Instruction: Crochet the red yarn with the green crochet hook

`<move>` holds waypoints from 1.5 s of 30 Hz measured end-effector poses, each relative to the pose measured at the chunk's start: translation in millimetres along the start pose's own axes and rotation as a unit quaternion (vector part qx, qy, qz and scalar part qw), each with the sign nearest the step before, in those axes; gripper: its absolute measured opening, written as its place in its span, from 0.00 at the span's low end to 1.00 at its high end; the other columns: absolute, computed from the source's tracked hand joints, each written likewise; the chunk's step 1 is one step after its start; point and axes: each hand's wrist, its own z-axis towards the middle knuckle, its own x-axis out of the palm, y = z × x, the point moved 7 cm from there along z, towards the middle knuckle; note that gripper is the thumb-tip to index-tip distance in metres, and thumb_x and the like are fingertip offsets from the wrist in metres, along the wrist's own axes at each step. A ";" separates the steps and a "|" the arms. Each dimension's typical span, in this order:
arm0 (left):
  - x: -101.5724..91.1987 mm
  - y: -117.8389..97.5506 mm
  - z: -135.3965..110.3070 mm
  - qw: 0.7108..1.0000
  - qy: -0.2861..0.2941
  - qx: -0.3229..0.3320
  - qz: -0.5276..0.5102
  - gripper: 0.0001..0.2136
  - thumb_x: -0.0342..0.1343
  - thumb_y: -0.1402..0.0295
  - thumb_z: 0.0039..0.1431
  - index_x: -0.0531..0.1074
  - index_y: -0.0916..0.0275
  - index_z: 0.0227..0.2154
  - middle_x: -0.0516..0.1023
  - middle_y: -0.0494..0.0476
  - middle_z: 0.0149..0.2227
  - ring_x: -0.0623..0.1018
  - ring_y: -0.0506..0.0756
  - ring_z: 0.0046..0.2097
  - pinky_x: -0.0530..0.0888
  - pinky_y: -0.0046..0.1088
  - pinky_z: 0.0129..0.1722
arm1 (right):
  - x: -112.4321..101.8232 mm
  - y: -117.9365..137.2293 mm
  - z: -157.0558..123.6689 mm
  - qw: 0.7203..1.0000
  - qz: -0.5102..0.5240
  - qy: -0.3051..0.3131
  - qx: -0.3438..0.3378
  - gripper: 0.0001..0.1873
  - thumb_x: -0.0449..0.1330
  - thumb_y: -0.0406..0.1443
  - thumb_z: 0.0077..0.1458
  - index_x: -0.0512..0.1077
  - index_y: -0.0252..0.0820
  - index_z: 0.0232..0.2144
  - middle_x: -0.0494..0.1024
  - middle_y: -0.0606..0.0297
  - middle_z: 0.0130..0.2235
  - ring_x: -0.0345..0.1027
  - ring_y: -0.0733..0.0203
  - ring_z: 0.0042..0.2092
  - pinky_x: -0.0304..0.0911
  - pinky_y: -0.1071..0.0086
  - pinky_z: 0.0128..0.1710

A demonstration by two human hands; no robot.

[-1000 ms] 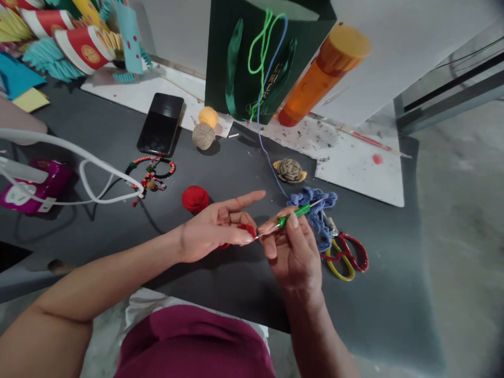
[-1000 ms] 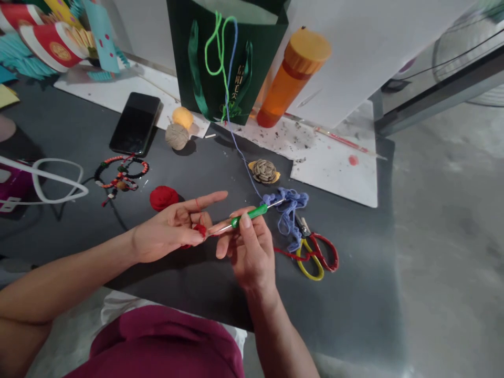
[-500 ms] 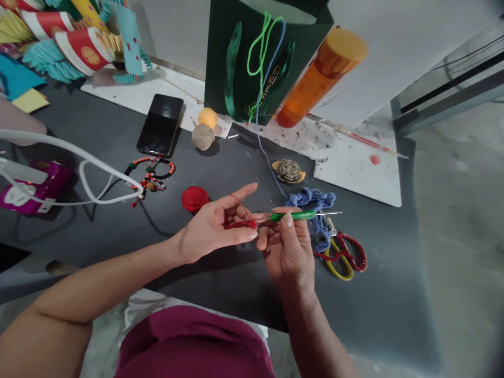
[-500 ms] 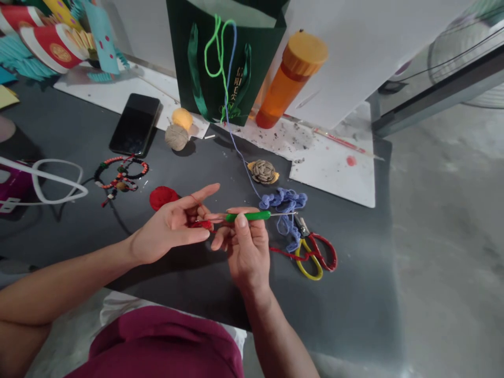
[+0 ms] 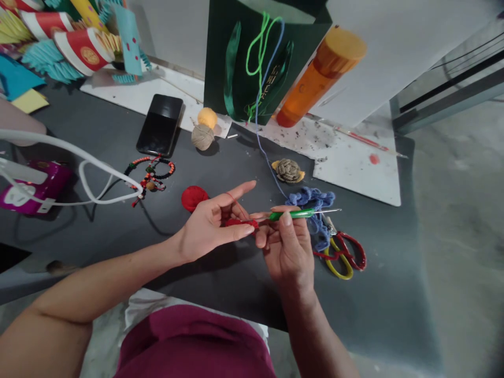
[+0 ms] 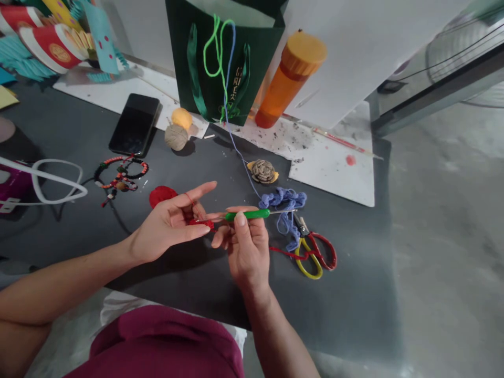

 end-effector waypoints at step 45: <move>-2.4 -2.5 1.5 0.997 -0.004 -0.024 0.071 0.43 0.67 0.71 0.53 0.57 0.65 0.71 0.75 0.46 0.31 0.73 0.49 0.35 0.70 0.29 0.41 | -3.9 8.5 5.3 0.992 -0.116 0.014 -0.044 0.08 0.76 0.33 0.46 0.81 0.45 0.29 0.82 0.70 0.25 0.74 0.66 0.24 0.66 0.76 0.20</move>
